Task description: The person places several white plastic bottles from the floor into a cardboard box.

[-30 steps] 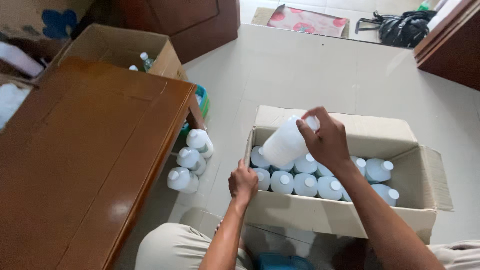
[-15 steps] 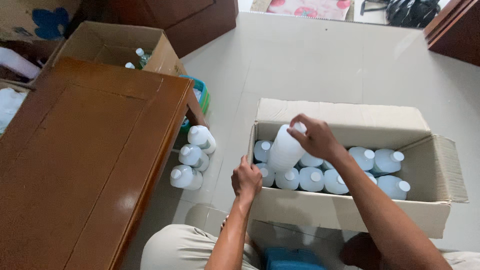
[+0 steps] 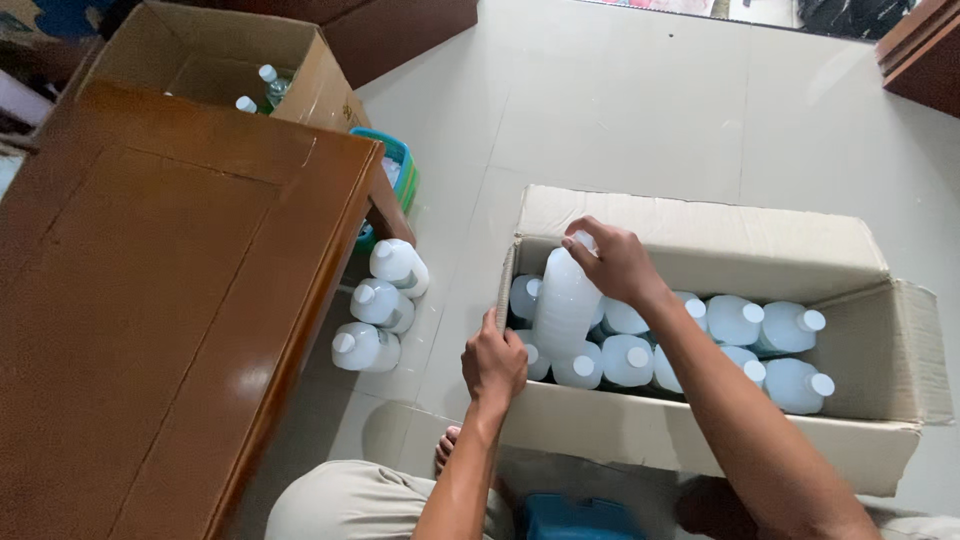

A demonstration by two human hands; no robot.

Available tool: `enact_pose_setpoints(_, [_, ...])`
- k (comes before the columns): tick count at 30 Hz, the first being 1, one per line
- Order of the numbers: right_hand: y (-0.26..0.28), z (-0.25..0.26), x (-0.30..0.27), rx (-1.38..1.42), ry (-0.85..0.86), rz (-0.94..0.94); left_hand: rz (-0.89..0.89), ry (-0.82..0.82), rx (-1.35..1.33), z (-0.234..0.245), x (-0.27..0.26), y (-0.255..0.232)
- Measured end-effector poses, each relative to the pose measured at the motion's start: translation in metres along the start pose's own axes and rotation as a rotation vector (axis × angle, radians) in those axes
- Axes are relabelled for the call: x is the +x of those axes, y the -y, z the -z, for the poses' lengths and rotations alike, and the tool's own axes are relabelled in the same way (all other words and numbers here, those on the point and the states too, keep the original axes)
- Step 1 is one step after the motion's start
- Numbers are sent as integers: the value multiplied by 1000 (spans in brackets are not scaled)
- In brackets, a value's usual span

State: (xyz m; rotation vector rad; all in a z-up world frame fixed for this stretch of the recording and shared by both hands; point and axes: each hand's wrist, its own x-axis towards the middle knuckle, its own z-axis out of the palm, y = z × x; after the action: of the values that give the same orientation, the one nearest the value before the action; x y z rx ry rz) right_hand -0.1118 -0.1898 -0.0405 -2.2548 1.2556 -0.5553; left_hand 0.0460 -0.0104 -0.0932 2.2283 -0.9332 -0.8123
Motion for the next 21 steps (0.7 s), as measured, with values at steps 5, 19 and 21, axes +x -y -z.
enact_pose_setpoints(5, [0, -11, -9, -30, -63, 4, -3, -11, 4, 2, -2, -3])
enact_pose_setpoints(19, [8, -19, -45, 22, -138, -68, -17, 13, -50, 13, -8, -9])
enact_pose_setpoints(21, [-16, -34, -47, -11, -149, -81, -1, 25, -45, 19, -10, -15])
